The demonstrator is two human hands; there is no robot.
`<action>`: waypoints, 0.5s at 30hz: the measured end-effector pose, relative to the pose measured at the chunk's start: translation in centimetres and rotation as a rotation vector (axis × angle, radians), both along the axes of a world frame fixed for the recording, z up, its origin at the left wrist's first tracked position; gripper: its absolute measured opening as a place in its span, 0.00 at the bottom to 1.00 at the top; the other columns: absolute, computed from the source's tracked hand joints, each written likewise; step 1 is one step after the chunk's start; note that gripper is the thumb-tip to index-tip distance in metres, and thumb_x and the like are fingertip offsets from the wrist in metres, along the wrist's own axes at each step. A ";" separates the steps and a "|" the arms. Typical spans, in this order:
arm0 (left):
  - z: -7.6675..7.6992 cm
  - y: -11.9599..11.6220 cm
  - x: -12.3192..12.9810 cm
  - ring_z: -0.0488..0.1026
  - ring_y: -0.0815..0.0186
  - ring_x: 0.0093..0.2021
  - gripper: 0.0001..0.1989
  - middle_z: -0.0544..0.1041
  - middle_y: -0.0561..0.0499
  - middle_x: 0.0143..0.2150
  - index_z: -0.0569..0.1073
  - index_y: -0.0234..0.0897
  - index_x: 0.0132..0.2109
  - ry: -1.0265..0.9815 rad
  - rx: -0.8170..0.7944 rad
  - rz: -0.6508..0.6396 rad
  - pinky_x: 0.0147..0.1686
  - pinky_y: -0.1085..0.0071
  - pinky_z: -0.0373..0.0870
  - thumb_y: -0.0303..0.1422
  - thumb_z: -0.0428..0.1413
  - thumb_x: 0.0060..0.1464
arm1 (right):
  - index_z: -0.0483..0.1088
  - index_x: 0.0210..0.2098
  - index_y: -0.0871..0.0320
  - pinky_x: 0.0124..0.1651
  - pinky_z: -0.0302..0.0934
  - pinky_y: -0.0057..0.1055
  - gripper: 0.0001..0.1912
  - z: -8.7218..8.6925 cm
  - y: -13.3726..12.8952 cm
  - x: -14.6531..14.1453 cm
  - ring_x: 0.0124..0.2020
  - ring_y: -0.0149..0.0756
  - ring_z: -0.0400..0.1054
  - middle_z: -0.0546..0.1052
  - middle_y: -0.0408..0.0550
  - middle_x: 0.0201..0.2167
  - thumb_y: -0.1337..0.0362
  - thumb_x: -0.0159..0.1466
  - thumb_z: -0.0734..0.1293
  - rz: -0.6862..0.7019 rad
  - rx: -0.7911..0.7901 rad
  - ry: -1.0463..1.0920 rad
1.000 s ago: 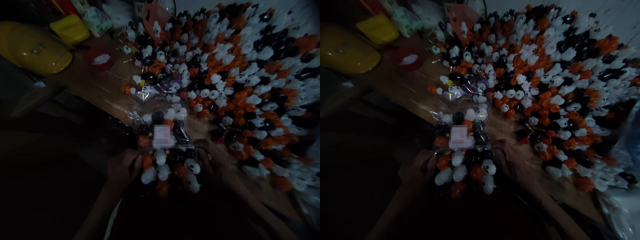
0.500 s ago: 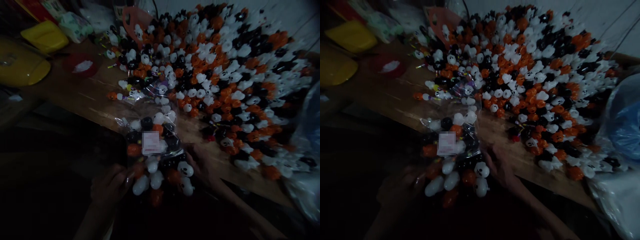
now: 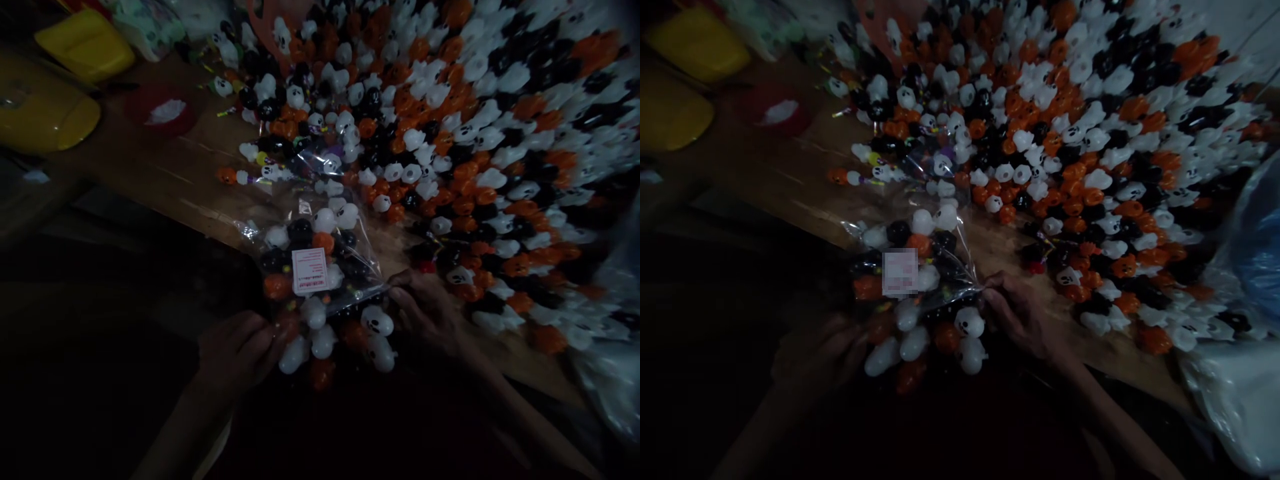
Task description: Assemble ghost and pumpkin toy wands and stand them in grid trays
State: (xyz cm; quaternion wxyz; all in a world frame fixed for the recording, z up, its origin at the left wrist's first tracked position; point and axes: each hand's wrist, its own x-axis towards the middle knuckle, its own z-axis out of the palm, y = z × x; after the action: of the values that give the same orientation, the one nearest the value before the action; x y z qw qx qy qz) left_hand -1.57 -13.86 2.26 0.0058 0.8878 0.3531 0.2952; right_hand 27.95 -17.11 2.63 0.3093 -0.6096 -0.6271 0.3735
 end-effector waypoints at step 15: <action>-0.4 -1.1 0.0 0.60 0.72 0.21 0.11 0.64 0.56 0.19 0.65 0.36 0.25 0.011 -0.077 -0.054 0.22 0.72 0.54 0.24 0.54 0.55 | 0.61 0.45 0.55 0.30 0.66 0.30 0.10 -1.3 -1.9 0.5 0.32 0.37 0.71 0.75 0.48 0.34 0.64 0.64 0.59 0.089 0.342 -0.474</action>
State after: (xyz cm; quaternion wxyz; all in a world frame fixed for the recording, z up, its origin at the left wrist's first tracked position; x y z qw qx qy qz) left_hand -1.52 -15.00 1.86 0.0460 0.8977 0.3399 0.2765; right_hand 28.41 -18.98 1.30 0.2361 -0.5908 -0.7617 0.1228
